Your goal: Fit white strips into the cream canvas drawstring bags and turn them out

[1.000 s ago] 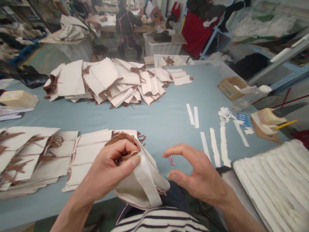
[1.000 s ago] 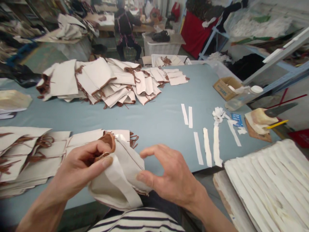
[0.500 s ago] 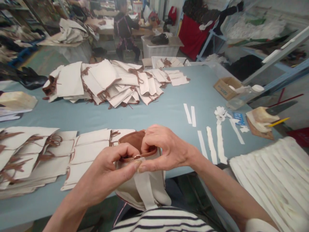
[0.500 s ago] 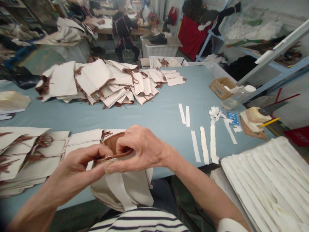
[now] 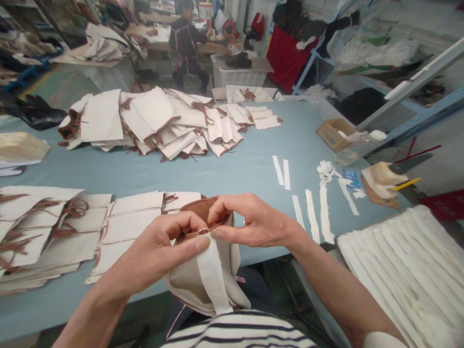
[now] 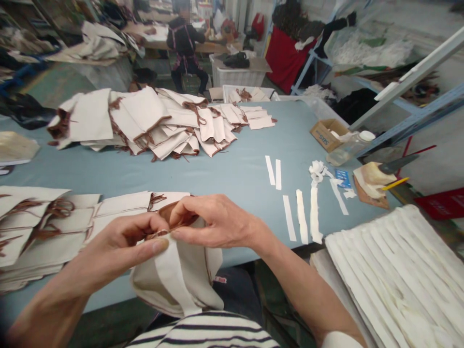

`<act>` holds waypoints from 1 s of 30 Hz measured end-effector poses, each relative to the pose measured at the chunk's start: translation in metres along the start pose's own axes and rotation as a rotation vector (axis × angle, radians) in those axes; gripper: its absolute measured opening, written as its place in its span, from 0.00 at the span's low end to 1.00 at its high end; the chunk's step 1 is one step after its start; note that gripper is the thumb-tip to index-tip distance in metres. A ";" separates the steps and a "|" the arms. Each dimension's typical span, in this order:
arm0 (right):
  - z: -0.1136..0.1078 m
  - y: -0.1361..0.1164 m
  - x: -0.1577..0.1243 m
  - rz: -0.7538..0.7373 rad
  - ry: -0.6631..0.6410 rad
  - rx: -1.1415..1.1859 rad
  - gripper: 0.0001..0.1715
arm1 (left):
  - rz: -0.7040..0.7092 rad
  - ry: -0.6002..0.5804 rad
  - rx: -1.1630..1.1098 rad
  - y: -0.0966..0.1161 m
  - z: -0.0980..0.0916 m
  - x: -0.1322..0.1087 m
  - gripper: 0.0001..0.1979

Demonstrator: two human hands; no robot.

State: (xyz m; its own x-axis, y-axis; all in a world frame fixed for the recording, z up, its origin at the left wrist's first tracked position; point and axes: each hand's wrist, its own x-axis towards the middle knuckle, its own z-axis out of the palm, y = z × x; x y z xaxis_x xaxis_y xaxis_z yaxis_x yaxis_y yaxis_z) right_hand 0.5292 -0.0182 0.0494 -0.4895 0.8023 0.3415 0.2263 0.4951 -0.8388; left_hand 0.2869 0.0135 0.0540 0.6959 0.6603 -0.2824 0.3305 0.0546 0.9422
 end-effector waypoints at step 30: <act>0.016 -0.014 -0.006 -0.011 0.047 -0.622 0.11 | -0.013 0.048 -0.073 -0.005 0.008 0.000 0.17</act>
State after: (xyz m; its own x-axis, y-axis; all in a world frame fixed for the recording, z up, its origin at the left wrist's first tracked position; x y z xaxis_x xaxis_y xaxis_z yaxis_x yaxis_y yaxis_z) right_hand 0.5159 -0.0348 0.0521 -0.4605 0.8026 0.3790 0.6763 0.5939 -0.4358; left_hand 0.2905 0.0071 0.0479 0.6596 0.6944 -0.2877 0.2913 0.1167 0.9495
